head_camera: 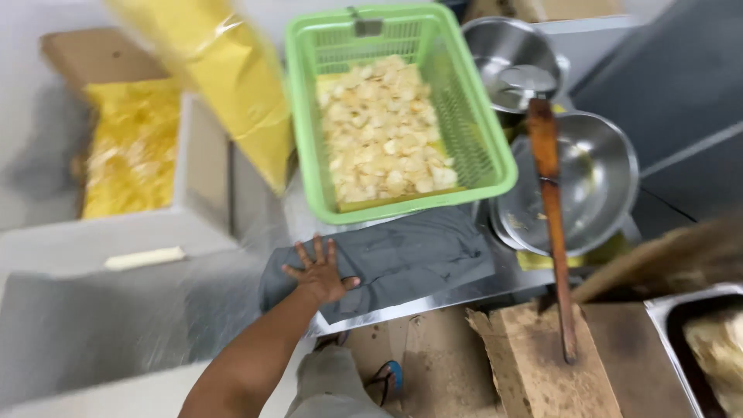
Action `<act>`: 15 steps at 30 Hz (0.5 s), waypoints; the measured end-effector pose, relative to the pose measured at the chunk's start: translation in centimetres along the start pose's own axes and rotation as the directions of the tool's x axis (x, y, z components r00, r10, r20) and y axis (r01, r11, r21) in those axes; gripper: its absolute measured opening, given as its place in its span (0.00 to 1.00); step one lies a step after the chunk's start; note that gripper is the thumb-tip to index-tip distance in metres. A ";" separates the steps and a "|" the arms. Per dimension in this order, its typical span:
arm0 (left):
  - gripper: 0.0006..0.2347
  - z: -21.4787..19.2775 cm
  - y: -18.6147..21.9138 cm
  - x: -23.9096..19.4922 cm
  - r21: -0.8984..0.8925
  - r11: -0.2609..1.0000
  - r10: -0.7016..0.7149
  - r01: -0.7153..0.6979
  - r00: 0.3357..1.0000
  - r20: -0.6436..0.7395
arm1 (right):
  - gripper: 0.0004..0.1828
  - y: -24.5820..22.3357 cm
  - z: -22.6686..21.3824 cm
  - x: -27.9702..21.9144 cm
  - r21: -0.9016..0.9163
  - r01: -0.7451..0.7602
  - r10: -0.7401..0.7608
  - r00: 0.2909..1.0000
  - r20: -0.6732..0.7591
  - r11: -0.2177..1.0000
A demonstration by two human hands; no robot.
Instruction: The person uses a long-handled strainer to stir and lift potato chips in a deep fryer. They then use a wooden-handled ladle to scoop oil and transfer it into a large metal bowl. The person also lifts the fryer basket to drain the chips.
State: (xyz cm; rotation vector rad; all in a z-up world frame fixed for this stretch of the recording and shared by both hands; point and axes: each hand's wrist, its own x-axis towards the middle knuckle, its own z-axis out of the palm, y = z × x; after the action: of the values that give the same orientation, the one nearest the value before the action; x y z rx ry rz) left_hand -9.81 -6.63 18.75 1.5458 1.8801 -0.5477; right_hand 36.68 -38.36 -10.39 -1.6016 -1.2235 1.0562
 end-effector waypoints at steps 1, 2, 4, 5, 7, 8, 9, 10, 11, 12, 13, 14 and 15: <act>0.44 0.1 -0.6 0.1 0.027 0.999 0.039 -0.039 0.999 -0.004 | 0.11 0.0 -0.2 0.4 0.108 -0.034 0.036 0.999 -0.010 0.994; 0.43 0.4 -0.6 0.4 -0.003 1.000 0.013 -0.013 1.000 -0.025 | 0.11 0.0 -0.1 -1.6 0.220 -0.073 0.088 0.994 -0.059 0.973; 0.42 0.9 -0.3 1.5 0.038 0.997 0.072 -0.071 0.997 -0.034 | 0.13 0.4 0.7 -5.8 0.452 -0.094 0.185 0.969 -0.161 0.887; 0.46 1.1 0.0 2.2 -0.033 0.999 -0.010 0.010 1.000 -0.017 | 0.14 0.7 1.4 -7.9 0.563 -0.072 0.229 0.950 -0.213 0.823; 0.51 1.9 -0.1 3.5 -0.003 1.000 -0.016 0.016 1.000 0.012 | 0.18 3.9 5.9 -18.0 0.758 0.032 0.318 0.896 -0.311 0.651; 0.52 2.6 -0.6 4.4 -0.023 0.999 -0.046 0.045 0.998 -0.045 | 0.19 6.6 7.5 -20.6 0.825 0.109 0.349 0.870 -0.349 0.555; 0.54 3.1 -1.4 5.5 -0.049 0.996 -0.073 0.068 0.992 -0.102 | 0.21 10.0 8.4 -17.7 0.869 0.198 0.374 0.843 -0.386 0.453; 0.54 5.2 -3.3 8.6 0.008 1.000 -0.012 0.013 0.995 -0.101 | 0.21 5.2 8.8 -18.3 0.858 0.253 0.397 0.804 -0.443 0.446; 0.59 7.3 -5.1 12.1 0.138 0.990 0.046 -0.018 0.977 -0.207 | 0.19 0.1 11.0 -17.5 0.713 -0.216 0.640 0.656 -0.400 0.667; 0.65 9.6 -7.6 16.0 0.250 0.968 0.100 -0.021 0.946 -0.310 | 0.19 -5.1 14.0 -15.7 0.441 -0.687 0.810 0.412 -0.419 0.577; 0.65 9.7 -8.5 15.6 0.291 0.955 0.147 -0.056 0.942 -0.302 | 0.19 -6.5 16.2 -17.1 0.483 -0.673 0.822 0.376 -0.428 0.560; 0.57 9.7 -9.5 15.2 0.215 0.943 0.326 -0.255 0.834 -0.445 | 0.22 -7.7 17.8 -17.7 0.289 -0.808 0.827 0.375 -0.418 0.513; 0.49 9.6 -10.7 14.8 0.164 0.876 0.456 -0.453 0.672 -0.583 | 0.25 -9.0 19.4 -18.3 0.079 -0.897 0.836 0.370 -0.405 0.436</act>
State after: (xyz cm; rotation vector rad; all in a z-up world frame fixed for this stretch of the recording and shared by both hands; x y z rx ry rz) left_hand -19.81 -4.98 0.80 2.2953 1.7850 0.2183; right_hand 12.82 -52.27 -5.17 -2.5512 -0.0474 1.1484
